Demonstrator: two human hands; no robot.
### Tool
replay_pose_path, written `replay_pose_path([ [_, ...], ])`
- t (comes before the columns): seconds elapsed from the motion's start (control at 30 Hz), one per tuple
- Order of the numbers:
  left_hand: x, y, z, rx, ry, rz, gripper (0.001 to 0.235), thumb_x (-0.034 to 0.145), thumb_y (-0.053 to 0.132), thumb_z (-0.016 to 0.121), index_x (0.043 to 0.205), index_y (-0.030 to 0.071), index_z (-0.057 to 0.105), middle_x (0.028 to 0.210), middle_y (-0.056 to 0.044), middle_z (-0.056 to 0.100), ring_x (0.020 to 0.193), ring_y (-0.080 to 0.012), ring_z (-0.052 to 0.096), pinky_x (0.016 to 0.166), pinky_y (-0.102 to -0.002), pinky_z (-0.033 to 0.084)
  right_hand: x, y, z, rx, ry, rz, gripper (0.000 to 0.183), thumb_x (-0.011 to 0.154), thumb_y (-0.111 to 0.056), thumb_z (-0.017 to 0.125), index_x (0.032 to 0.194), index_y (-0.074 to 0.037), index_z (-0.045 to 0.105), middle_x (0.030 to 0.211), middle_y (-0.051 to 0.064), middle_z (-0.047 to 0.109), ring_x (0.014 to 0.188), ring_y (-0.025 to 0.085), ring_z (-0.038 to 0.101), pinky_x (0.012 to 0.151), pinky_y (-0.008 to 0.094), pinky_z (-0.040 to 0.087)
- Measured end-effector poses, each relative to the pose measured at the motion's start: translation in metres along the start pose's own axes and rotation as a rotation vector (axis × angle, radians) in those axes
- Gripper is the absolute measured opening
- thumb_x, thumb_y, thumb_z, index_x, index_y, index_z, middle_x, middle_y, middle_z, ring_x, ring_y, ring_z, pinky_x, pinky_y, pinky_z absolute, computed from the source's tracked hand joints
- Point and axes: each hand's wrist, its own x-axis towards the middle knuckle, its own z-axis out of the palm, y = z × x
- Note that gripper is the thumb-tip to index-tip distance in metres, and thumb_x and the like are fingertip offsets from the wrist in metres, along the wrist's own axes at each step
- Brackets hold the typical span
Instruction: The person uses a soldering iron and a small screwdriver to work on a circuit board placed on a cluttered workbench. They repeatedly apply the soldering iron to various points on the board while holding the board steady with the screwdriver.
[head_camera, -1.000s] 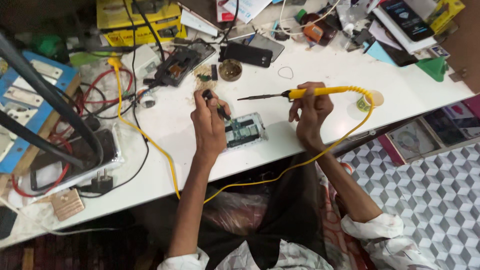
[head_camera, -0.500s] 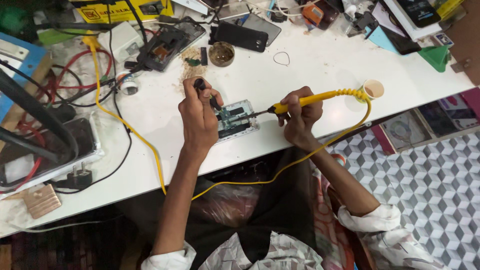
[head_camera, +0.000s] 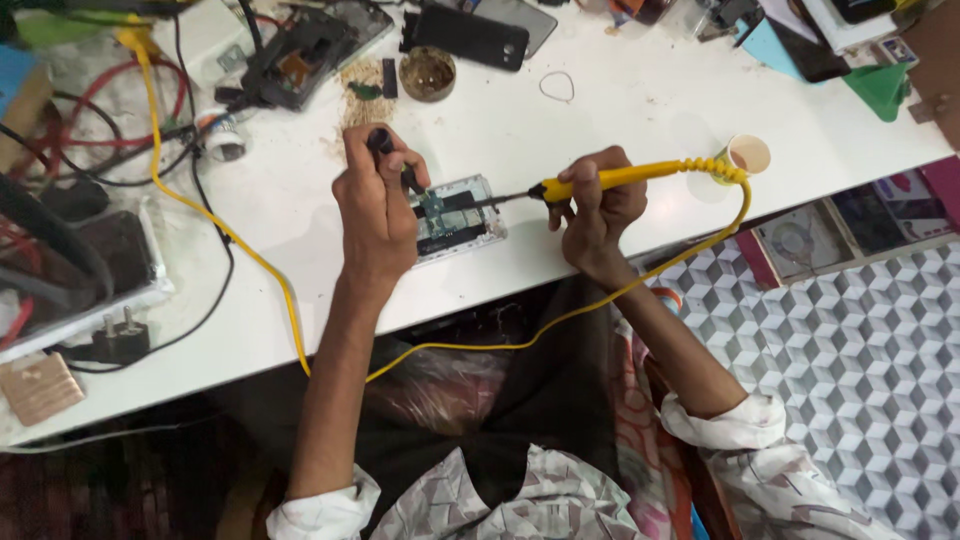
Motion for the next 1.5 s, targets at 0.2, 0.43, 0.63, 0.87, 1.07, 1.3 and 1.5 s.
replay_pose_path([
  [0.2, 0.002, 0.003, -0.003, 0.021, 0.001, 0.002, 0.018, 0.118, 0.017, 0.037, 0.116, 0.001, 0.046, 0.088, -0.010, 0.058, 0.074, -0.0189, 0.068, 0.071, -0.032, 0.052, -0.001, 0.002, 0.002, -0.004, -0.005, -0.013, 0.033, 0.114, -0.029, 0.055, 0.098, 0.000, 0.052, 0.079, 0.009, 0.058, 0.053, 0.012, 0.054, 0.043, 0.025, 0.041],
  [0.43, 0.006, 0.006, -0.004, 0.090, -0.014, -0.002, 0.015, 0.116, 0.012, 0.037, 0.116, 0.000, 0.047, 0.086, -0.009, 0.058, 0.075, -0.0193, 0.067, 0.078, -0.035, 0.052, 0.000, -0.002, 0.003, -0.040, -0.018, -0.009, 0.034, 0.115, -0.030, 0.054, 0.097, 0.000, 0.053, 0.078, 0.008, 0.057, 0.054, 0.012, 0.053, 0.041, 0.024, 0.042],
  [0.63, 0.007, 0.004, -0.004, 0.130, -0.039, 0.019, 0.013, 0.117, 0.010, 0.038, 0.115, 0.002, 0.048, 0.083, -0.008, 0.058, 0.076, -0.0181, 0.067, 0.084, -0.037, 0.051, 0.004, -0.003, 0.003, -0.087, -0.068, -0.027, 0.036, 0.114, -0.031, 0.053, 0.096, 0.000, 0.055, 0.072, 0.007, 0.057, 0.051, 0.011, 0.055, 0.042, 0.025, 0.043],
  [0.87, 0.004, 0.003, -0.003, 0.106, -0.029, -0.008, 0.014, 0.116, 0.011, 0.039, 0.115, 0.001, 0.048, 0.087, -0.009, 0.058, 0.077, -0.0188, 0.066, 0.084, -0.037, 0.050, 0.002, -0.003, 0.001, -0.093, -0.061, -0.009, 0.037, 0.114, -0.032, 0.054, 0.095, 0.000, 0.054, 0.070, 0.007, 0.057, 0.051, 0.011, 0.055, 0.043, 0.025, 0.042],
  [1.07, 0.004, 0.005, -0.005, 0.164, -0.036, -0.002, 0.013, 0.115, 0.011, 0.041, 0.114, 0.002, 0.050, 0.086, -0.008, 0.061, 0.080, -0.0219, 0.063, 0.083, -0.037, 0.049, 0.001, 0.002, 0.000, -0.046, -0.046, 0.001, 0.036, 0.114, -0.031, 0.053, 0.094, -0.001, 0.054, 0.066, 0.005, 0.054, 0.049, 0.007, 0.047, 0.040, 0.023, 0.039],
  [1.3, 0.006, 0.013, -0.007, 0.158, -0.040, 0.040, 0.011, 0.113, 0.010, 0.039, 0.116, 0.004, 0.049, 0.082, -0.007, 0.064, 0.076, -0.0225, 0.062, 0.091, -0.038, 0.043, 0.024, -0.014, 0.010, -0.102, -0.113, 0.056, 0.034, 0.114, -0.025, 0.053, 0.091, 0.000, 0.057, 0.070, 0.006, 0.059, 0.052, 0.008, 0.052, 0.044, 0.023, 0.040],
  [1.5, 0.008, 0.015, -0.010, 0.199, -0.055, 0.041, 0.010, 0.106, 0.002, 0.043, 0.114, 0.006, 0.049, 0.078, -0.004, 0.068, 0.071, -0.0227, 0.058, 0.087, -0.036, 0.039, 0.048, -0.054, 0.033, -0.446, -0.347, -0.140, 0.040, 0.119, -0.019, 0.056, 0.087, 0.003, 0.066, 0.071, 0.006, 0.064, 0.057, 0.010, 0.059, 0.054, 0.025, 0.045],
])
